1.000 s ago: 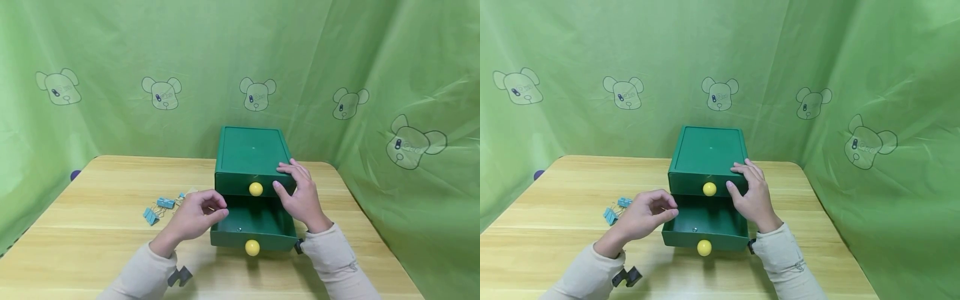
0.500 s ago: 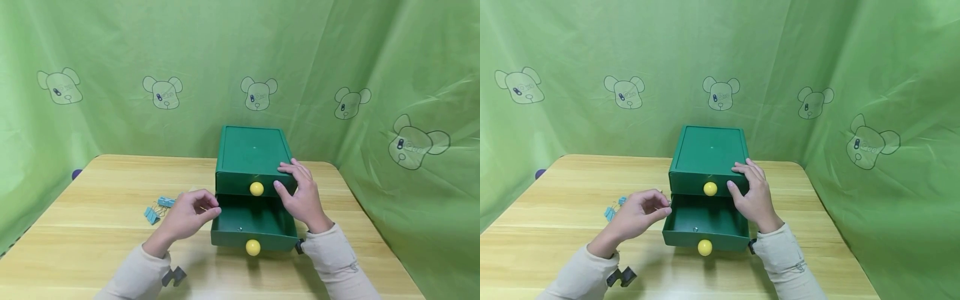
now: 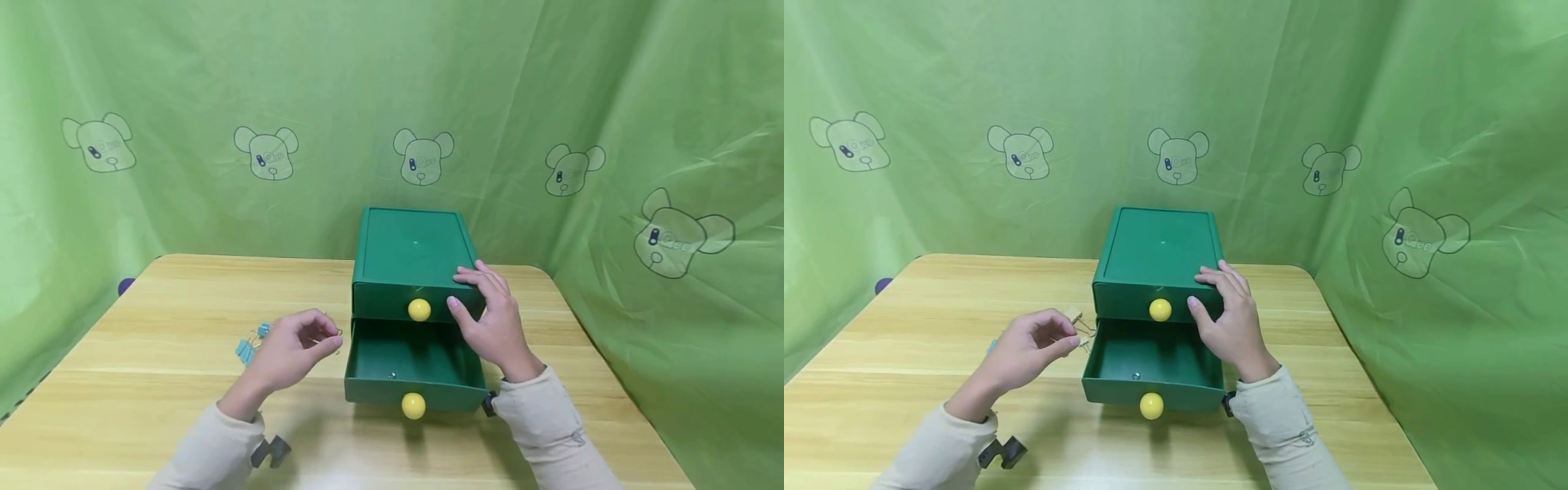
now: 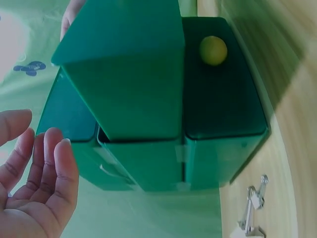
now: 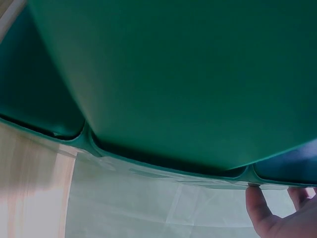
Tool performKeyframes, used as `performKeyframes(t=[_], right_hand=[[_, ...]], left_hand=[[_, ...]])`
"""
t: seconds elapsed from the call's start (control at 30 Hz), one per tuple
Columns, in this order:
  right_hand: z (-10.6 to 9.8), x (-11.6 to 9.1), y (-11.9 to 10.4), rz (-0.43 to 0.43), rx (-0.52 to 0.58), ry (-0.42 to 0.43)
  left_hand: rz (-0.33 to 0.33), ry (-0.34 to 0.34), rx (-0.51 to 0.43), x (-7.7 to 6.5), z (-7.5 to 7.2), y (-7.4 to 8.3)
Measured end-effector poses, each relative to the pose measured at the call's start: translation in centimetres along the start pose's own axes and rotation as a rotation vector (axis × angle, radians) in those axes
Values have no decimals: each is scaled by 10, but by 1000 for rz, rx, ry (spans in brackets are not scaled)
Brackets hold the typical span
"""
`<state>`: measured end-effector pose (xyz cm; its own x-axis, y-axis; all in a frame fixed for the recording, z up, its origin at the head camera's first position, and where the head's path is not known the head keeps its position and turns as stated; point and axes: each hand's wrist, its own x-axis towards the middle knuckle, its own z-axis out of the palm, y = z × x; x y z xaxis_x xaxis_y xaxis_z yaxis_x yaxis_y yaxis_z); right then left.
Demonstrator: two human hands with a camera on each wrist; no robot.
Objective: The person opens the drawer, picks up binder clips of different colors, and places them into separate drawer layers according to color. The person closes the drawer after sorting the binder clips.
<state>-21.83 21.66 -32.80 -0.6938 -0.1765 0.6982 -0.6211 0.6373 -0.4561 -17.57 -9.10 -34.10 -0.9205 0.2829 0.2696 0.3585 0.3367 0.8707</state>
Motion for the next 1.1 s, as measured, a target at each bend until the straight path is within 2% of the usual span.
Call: performKeyframes(t=[0.33, 0.47, 0.7, 0.93, 1.1], right_hand=[[0, -1, 1, 0, 2, 3], [0, -1, 0, 1, 1, 1], [0, -1, 0, -9, -2, 8], [0, -1, 0, -1, -2, 7], [0, -1, 0, 4, -4, 4]], left_hand=[[-47, 42, 48, -3, -13, -11], [-81, 59, 84, -4, -20, -17], [-153, 86, 91, -5, -31, -27], [-175, 116, 125, -7, -42, -36], [-215, 128, 138, -7, -47, -41]])
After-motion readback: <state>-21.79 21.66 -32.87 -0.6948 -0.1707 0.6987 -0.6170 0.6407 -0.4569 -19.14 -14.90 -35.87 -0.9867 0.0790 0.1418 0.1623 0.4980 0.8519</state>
